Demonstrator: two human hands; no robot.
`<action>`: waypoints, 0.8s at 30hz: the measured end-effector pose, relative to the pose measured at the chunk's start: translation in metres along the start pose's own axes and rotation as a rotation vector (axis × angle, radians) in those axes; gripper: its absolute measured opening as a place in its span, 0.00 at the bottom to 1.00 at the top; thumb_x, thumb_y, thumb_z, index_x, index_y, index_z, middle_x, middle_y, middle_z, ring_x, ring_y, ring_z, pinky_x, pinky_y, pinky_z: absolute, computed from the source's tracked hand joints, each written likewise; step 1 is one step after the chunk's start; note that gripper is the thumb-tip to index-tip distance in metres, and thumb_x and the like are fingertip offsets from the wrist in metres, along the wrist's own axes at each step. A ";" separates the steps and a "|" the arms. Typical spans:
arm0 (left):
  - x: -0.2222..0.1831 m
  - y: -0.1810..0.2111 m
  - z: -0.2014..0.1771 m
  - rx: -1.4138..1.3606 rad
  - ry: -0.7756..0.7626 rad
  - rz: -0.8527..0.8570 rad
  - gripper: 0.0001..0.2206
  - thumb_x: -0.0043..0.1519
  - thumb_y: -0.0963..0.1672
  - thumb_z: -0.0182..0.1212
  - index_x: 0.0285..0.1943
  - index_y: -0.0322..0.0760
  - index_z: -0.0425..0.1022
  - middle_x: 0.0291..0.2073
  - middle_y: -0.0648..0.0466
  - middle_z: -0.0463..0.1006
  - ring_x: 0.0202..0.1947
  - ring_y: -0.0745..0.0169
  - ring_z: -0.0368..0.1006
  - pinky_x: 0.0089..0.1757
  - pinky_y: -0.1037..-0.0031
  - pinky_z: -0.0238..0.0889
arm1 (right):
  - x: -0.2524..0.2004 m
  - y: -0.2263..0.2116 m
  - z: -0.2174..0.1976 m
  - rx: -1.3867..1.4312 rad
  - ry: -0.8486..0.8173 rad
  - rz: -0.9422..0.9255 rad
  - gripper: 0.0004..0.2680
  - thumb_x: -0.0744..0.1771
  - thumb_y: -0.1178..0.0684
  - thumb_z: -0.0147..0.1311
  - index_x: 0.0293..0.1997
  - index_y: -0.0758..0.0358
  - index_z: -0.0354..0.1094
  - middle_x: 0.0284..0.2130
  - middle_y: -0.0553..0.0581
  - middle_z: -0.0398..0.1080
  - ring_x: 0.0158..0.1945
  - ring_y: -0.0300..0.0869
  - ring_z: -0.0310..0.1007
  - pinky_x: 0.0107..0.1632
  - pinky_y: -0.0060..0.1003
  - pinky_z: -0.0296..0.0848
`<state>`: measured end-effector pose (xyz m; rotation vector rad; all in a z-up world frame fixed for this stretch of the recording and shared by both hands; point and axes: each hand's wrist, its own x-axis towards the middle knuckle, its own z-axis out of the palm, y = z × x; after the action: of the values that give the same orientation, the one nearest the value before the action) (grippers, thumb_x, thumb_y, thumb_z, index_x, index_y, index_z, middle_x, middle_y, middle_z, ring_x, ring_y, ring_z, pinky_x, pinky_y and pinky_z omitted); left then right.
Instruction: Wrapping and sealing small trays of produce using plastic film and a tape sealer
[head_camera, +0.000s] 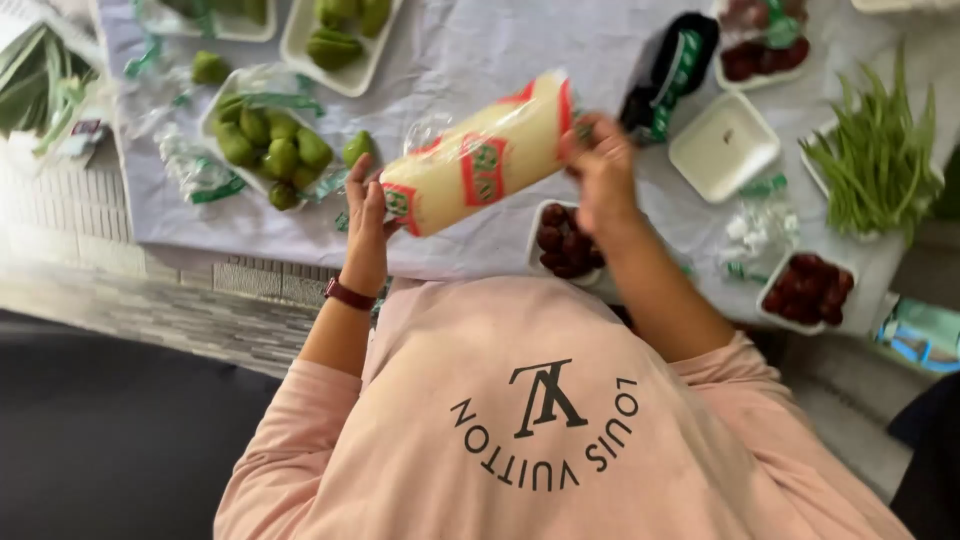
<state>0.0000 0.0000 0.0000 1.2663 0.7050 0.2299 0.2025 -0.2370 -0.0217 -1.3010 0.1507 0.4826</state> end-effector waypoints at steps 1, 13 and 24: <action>0.008 -0.005 -0.002 0.010 -0.030 -0.013 0.31 0.73 0.57 0.49 0.80 0.48 0.46 0.70 0.40 0.57 0.64 0.42 0.62 0.55 0.44 0.64 | -0.009 0.014 -0.003 0.008 0.033 -0.002 0.08 0.66 0.52 0.65 0.41 0.52 0.66 0.29 0.42 0.70 0.32 0.30 0.74 0.37 0.20 0.72; 0.103 0.020 0.038 1.249 -0.452 0.208 0.30 0.58 0.65 0.53 0.56 0.48 0.78 0.61 0.47 0.68 0.61 0.38 0.63 0.54 0.44 0.53 | -0.041 0.066 -0.019 0.047 0.059 0.221 0.05 0.68 0.50 0.56 0.37 0.46 0.63 0.35 0.43 0.73 0.38 0.33 0.68 0.39 0.31 0.68; 0.116 0.028 0.058 0.420 -0.541 0.167 0.09 0.69 0.47 0.55 0.39 0.42 0.74 0.31 0.60 0.76 0.34 0.71 0.71 0.41 0.79 0.67 | -0.095 0.005 -0.048 -0.699 0.296 -0.237 0.09 0.68 0.62 0.54 0.52 0.54 0.71 0.42 0.48 0.70 0.43 0.36 0.66 0.41 0.30 0.68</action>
<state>0.1298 0.0237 -0.0084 1.6990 0.1806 -0.1364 0.1233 -0.3064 -0.0044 -2.0472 0.0712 0.1288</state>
